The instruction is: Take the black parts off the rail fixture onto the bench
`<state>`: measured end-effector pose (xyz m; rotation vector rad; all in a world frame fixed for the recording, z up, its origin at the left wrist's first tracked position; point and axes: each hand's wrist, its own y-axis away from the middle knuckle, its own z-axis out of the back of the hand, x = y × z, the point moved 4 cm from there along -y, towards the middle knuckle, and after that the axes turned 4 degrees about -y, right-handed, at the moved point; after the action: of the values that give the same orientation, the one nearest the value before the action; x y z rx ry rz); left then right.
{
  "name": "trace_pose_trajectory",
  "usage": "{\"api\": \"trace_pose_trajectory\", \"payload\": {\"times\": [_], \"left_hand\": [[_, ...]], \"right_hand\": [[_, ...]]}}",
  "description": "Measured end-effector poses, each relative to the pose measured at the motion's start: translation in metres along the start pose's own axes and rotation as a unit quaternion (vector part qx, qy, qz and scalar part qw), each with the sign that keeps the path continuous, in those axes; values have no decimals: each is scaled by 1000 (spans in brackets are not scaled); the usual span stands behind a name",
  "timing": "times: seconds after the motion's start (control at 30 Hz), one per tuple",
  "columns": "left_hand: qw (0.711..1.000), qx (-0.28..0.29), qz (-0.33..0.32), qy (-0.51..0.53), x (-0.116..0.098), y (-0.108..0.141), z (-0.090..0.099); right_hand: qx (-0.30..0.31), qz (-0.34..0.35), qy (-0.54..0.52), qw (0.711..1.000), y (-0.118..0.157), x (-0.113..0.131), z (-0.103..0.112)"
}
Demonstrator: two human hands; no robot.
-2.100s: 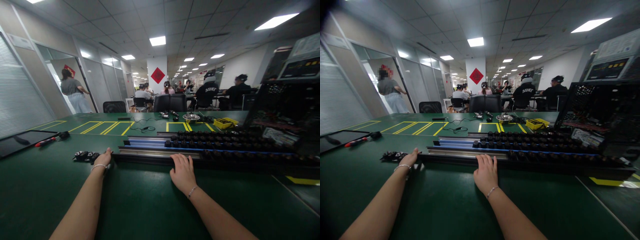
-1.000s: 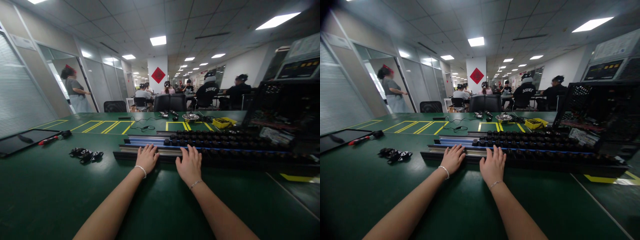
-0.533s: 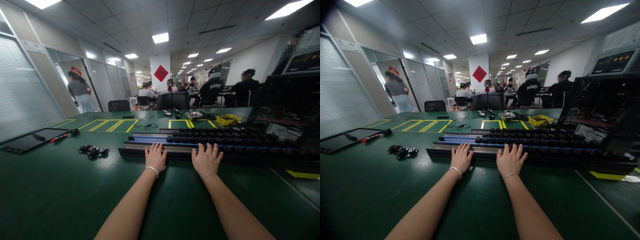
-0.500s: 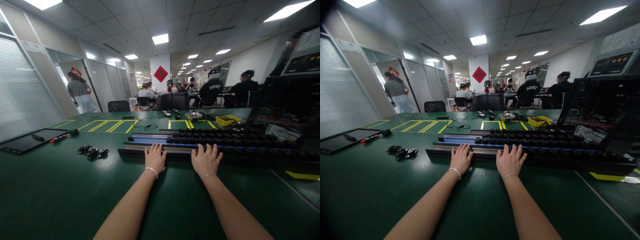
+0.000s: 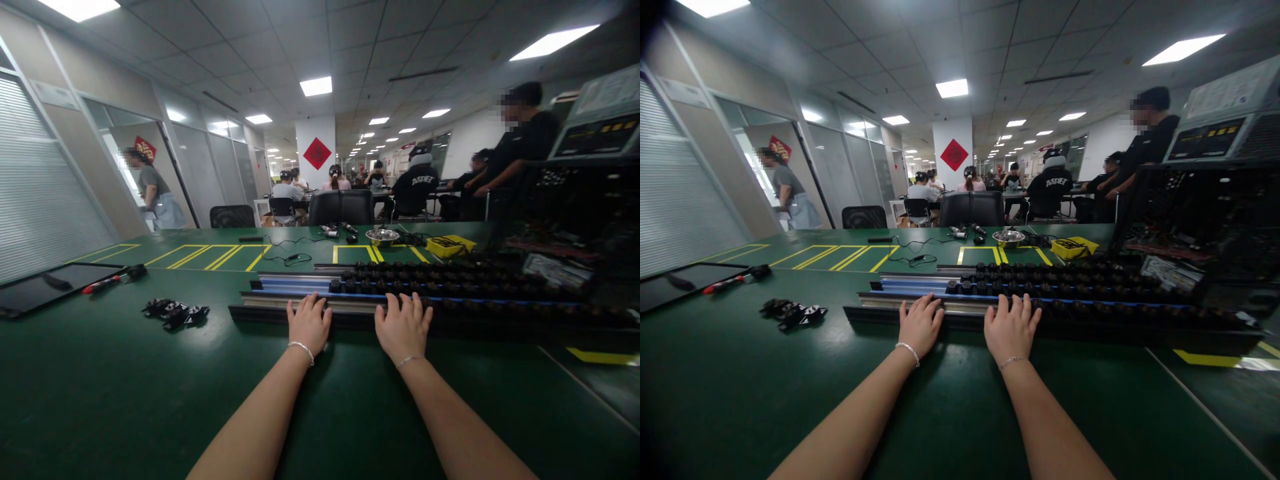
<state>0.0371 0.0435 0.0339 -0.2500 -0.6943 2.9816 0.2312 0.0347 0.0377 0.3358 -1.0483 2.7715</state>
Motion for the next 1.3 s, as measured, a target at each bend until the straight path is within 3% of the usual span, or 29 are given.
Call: {"api": "trace_pose_trajectory", "payload": {"times": [1.3], "left_hand": [[1000,-21,9,18,-2,0,3]], "right_hand": [[48,12,-41,998,-1,5,2]]}}
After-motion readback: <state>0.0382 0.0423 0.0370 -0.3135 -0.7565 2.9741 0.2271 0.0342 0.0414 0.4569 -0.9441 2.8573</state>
